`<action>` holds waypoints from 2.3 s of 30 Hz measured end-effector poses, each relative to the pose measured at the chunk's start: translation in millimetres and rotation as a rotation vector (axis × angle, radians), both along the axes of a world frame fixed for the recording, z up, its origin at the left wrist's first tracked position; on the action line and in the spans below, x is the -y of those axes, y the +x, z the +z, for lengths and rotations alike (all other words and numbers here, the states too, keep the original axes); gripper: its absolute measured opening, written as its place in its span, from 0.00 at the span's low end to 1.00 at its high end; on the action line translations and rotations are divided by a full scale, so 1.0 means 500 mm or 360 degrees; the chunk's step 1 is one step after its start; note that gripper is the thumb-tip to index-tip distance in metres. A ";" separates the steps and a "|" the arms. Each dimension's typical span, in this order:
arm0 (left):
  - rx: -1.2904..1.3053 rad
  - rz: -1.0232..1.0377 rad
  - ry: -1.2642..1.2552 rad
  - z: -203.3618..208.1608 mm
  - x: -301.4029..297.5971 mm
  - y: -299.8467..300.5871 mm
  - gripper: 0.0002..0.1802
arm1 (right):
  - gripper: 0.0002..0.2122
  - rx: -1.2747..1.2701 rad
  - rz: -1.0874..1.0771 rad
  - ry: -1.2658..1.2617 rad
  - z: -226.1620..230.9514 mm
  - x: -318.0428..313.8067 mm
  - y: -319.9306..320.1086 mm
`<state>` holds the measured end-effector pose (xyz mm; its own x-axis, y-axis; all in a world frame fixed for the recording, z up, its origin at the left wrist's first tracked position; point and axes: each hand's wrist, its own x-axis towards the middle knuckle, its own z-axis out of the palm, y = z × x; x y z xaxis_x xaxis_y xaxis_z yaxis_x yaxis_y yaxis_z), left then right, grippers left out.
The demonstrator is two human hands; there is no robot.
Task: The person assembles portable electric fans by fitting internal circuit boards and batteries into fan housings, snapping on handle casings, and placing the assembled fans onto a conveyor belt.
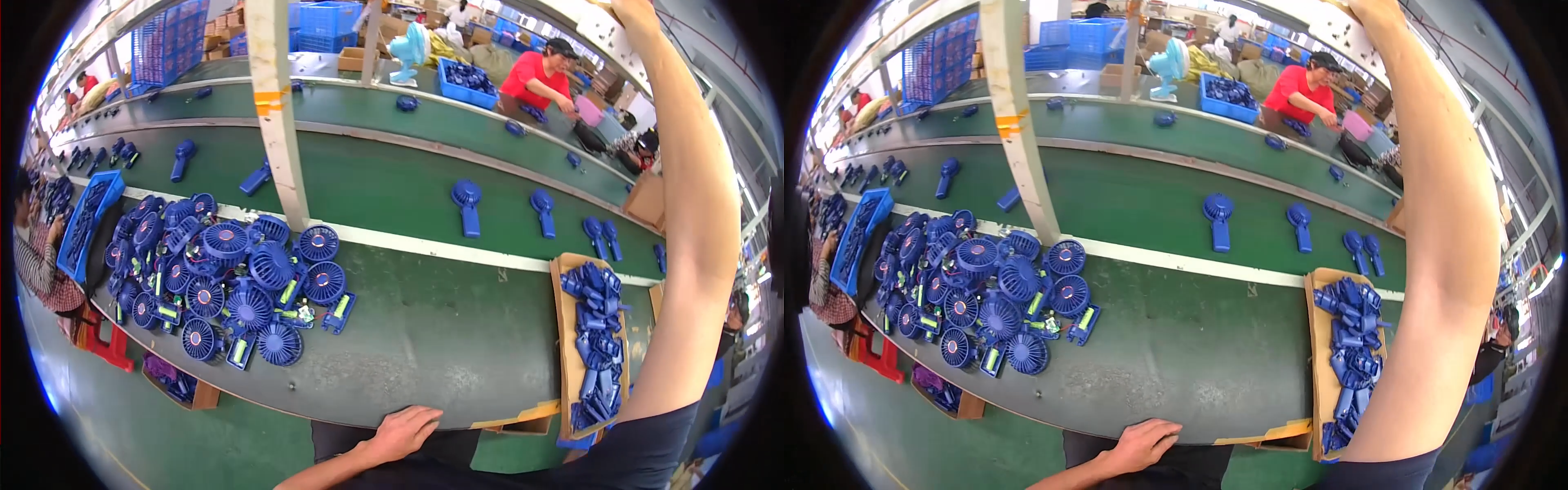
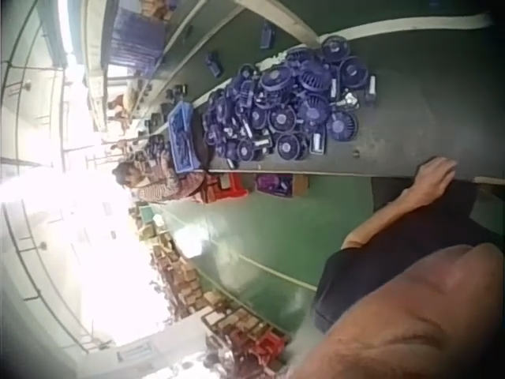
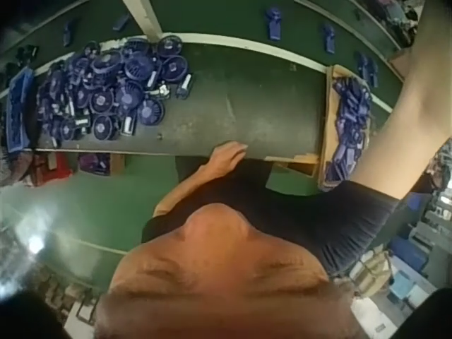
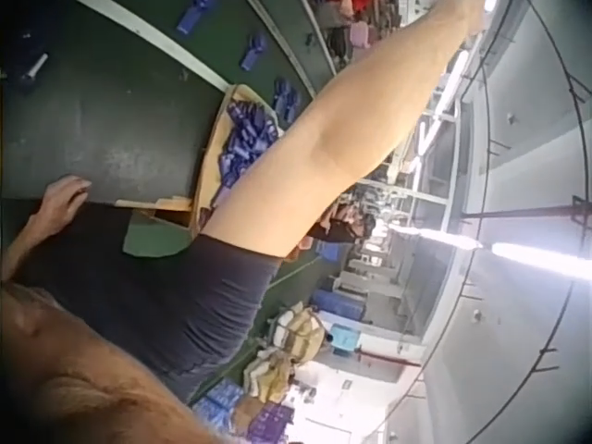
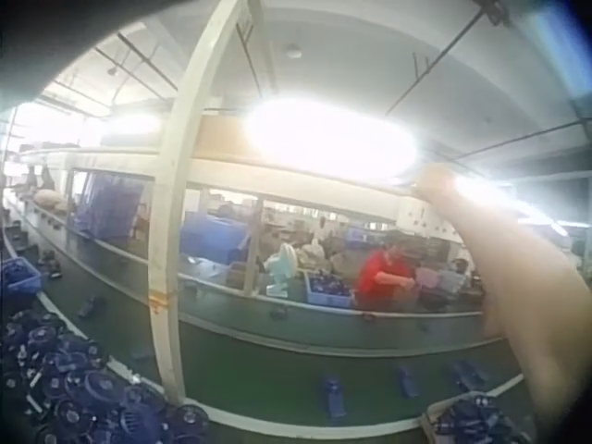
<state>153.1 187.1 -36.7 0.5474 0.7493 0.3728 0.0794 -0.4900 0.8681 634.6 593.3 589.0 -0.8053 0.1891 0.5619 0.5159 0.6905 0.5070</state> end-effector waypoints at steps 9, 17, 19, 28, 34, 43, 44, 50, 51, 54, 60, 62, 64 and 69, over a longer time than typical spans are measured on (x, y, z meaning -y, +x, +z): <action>-0.0138 0.0144 0.0012 0.006 0.017 -0.001 0.11 | 0.10 0.0184 -0.1993 0.0935 -0.159 0.069 -0.218; -0.0168 0.0223 0.0037 -0.010 0.014 0.010 0.11 | 0.31 -0.0519 -0.0570 0.0786 -0.374 0.334 -0.424; -0.0135 0.0152 0.0056 0.006 0.015 0.013 0.10 | 0.20 -0.0327 -0.0388 0.0693 -0.460 0.389 -0.437; -0.0167 0.0201 0.0015 -0.003 0.038 0.005 0.11 | 0.22 -0.0717 -0.0155 -0.0370 -0.989 0.722 -0.548; -0.0307 0.0055 -0.0372 0.063 -0.005 -0.031 0.11 | 0.25 -0.1428 -0.1040 -0.1297 -1.211 0.839 -0.518; -0.1081 0.0892 0.0706 0.158 -0.490 -0.095 0.26 | 0.22 -0.1443 -0.1171 -0.1295 -1.242 0.863 -0.499; -0.1335 0.0989 0.0667 0.152 -0.537 -0.102 0.30 | 0.21 -0.1440 -0.1151 -0.1313 -1.246 0.861 -0.497; -0.1870 0.1083 0.0043 0.108 -0.681 -0.147 0.55 | 0.20 -0.1520 -0.1115 -0.1317 -1.250 0.857 -0.494; -0.1872 0.1089 0.0056 0.108 -0.679 -0.141 0.56 | 0.19 -0.1534 -0.1097 -0.1298 -1.251 0.857 -0.493; -0.1667 0.1049 0.0035 0.127 -0.679 -0.139 0.65 | 0.19 -0.1555 -0.1065 -0.1290 -1.250 0.856 -0.485; -0.0506 0.1013 -0.0178 0.220 -0.631 -0.142 0.69 | 0.18 -0.1561 -0.1004 -0.1314 -1.247 0.859 -0.479; -0.0125 0.0958 -0.0283 0.266 -0.599 -0.136 0.68 | 0.18 -0.1562 -0.0995 -0.1320 -1.248 0.860 -0.478; 0.0085 0.0932 -0.0313 0.320 -0.564 -0.125 0.67 | 0.18 -0.1560 -0.1003 -0.1311 -1.250 0.861 -0.476; 0.0330 0.0774 -0.0336 0.395 -0.486 -0.108 0.61 | 0.18 -0.1561 -0.1000 -0.1248 -1.257 0.863 -0.483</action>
